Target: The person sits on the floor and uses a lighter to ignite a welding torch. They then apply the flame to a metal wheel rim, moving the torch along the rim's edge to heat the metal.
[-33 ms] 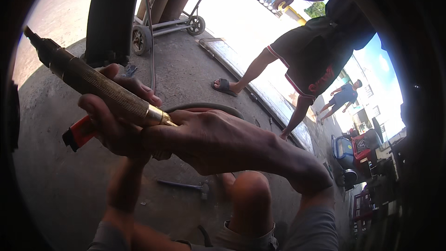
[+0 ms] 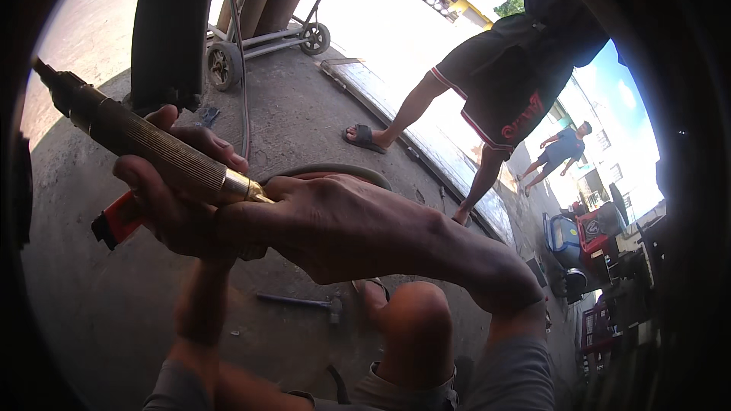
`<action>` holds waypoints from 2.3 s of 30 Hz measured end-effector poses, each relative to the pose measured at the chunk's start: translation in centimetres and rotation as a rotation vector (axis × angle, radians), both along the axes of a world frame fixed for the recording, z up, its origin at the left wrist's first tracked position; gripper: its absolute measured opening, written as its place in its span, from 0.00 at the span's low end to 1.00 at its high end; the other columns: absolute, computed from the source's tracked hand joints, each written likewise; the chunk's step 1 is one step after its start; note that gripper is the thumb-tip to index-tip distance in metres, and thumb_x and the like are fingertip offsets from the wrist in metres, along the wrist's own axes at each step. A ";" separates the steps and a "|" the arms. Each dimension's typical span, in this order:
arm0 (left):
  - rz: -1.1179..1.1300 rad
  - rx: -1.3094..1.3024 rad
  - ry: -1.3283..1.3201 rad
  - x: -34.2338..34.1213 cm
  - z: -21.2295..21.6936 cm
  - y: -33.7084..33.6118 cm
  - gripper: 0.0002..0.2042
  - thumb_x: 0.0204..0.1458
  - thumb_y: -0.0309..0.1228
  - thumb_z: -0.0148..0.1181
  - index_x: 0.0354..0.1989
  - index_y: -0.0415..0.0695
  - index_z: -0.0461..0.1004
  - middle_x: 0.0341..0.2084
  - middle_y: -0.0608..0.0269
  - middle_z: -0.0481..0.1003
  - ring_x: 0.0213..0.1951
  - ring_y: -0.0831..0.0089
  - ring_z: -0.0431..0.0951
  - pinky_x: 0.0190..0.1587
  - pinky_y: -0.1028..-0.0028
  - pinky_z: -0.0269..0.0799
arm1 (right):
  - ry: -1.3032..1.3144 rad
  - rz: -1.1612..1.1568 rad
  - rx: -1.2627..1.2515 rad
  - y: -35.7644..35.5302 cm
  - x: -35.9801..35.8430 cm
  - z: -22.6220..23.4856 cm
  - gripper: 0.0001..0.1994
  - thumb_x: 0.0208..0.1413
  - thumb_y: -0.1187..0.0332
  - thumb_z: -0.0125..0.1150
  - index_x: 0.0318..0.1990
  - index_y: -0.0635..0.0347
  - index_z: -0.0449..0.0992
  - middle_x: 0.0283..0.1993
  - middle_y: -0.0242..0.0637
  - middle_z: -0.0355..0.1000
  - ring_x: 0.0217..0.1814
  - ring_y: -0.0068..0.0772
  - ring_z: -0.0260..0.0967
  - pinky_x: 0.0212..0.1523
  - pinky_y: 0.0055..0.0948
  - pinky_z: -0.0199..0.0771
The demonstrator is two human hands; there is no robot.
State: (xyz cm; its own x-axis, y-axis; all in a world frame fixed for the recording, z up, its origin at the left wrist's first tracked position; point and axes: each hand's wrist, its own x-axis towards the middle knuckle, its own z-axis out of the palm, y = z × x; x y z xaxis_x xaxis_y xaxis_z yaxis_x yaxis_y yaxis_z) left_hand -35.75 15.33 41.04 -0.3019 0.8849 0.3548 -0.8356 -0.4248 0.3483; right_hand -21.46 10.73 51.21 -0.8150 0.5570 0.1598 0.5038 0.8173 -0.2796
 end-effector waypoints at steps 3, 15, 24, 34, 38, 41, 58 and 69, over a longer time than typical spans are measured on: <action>0.160 0.013 0.146 -0.9 0.6 0.8 0.41 0.72 0.67 0.34 0.67 0.36 0.62 0.29 0.53 0.81 0.26 0.68 0.84 0.32 0.66 0.85 | 0.024 -0.021 -0.016 0.3 0.3 0.3 0.20 0.63 0.79 0.63 0.59 0.47 0.71 0.44 0.40 0.78 0.38 0.43 0.85 0.35 0.39 0.88; 0.697 0.257 0.370 4.0 4.5 1.1 0.29 0.78 0.54 0.36 0.59 0.36 0.70 0.34 0.51 0.82 0.26 0.71 0.84 0.30 0.68 0.83 | 0.217 0.019 0.020 -1.6 5.5 0.1 0.20 0.66 0.82 0.59 0.60 0.49 0.70 0.43 0.42 0.81 0.44 0.44 0.86 0.38 0.41 0.89; 0.344 0.161 0.685 3.6 5.4 -4.2 0.20 0.74 0.44 0.56 0.45 0.35 0.79 0.22 0.63 0.80 0.22 0.78 0.80 0.24 0.73 0.72 | 0.113 -0.203 0.230 -5.8 7.4 1.1 0.18 0.67 0.81 0.59 0.60 0.50 0.72 0.42 0.44 0.82 0.44 0.46 0.87 0.38 0.43 0.88; 0.222 0.277 0.746 4.3 7.5 -8.1 0.22 0.74 0.43 0.56 0.60 0.35 0.74 0.31 0.55 0.86 0.35 0.68 0.90 0.37 0.69 0.84 | -0.040 -0.567 0.294 -8.9 5.2 4.8 0.16 0.68 0.73 0.66 0.60 0.54 0.73 0.42 0.51 0.82 0.44 0.52 0.87 0.43 0.45 0.88; 0.165 0.298 0.632 3.4 8.3 -8.9 0.20 0.74 0.43 0.53 0.57 0.34 0.73 0.29 0.51 0.84 0.31 0.61 0.88 0.33 0.63 0.82 | -0.143 -0.637 0.346 -9.5 2.9 6.6 0.18 0.68 0.70 0.67 0.63 0.55 0.72 0.40 0.50 0.83 0.41 0.52 0.87 0.43 0.45 0.87; 0.135 0.325 0.623 2.0 8.8 -8.8 0.17 0.74 0.35 0.53 0.57 0.31 0.69 0.24 0.42 0.80 0.25 0.51 0.86 0.27 0.57 0.76 | -0.253 -0.669 0.399 -9.6 0.8 8.0 0.20 0.70 0.67 0.65 0.66 0.53 0.72 0.36 0.48 0.84 0.40 0.48 0.88 0.43 0.45 0.85; 0.080 0.191 0.614 -1.3 9.2 -7.4 0.30 0.72 0.49 0.53 0.29 0.29 0.74 0.14 0.46 0.70 0.19 0.65 0.70 0.28 0.54 0.67 | -0.300 -0.732 0.251 -10.0 -5.0 9.2 0.15 0.74 0.67 0.58 0.64 0.56 0.72 0.39 0.46 0.86 0.34 0.38 0.88 0.44 0.42 0.86; 0.083 0.152 0.615 -1.5 9.6 -7.4 0.31 0.72 0.50 0.55 0.26 0.29 0.75 0.12 0.48 0.69 0.19 0.66 0.70 0.27 0.55 0.66 | -0.233 -0.622 0.313 -8.4 -3.8 8.6 0.19 0.71 0.65 0.61 0.62 0.67 0.71 0.26 0.57 0.78 0.29 0.58 0.82 0.30 0.48 0.79</action>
State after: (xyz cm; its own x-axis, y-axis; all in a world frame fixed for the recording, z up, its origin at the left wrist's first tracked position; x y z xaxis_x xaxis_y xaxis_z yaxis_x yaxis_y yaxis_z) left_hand -37.23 7.90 50.62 -0.0689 0.7932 0.6050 -0.4641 -0.5623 0.6844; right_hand -25.25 2.29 59.83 -0.3949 0.8845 0.2484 0.9186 0.3846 0.0906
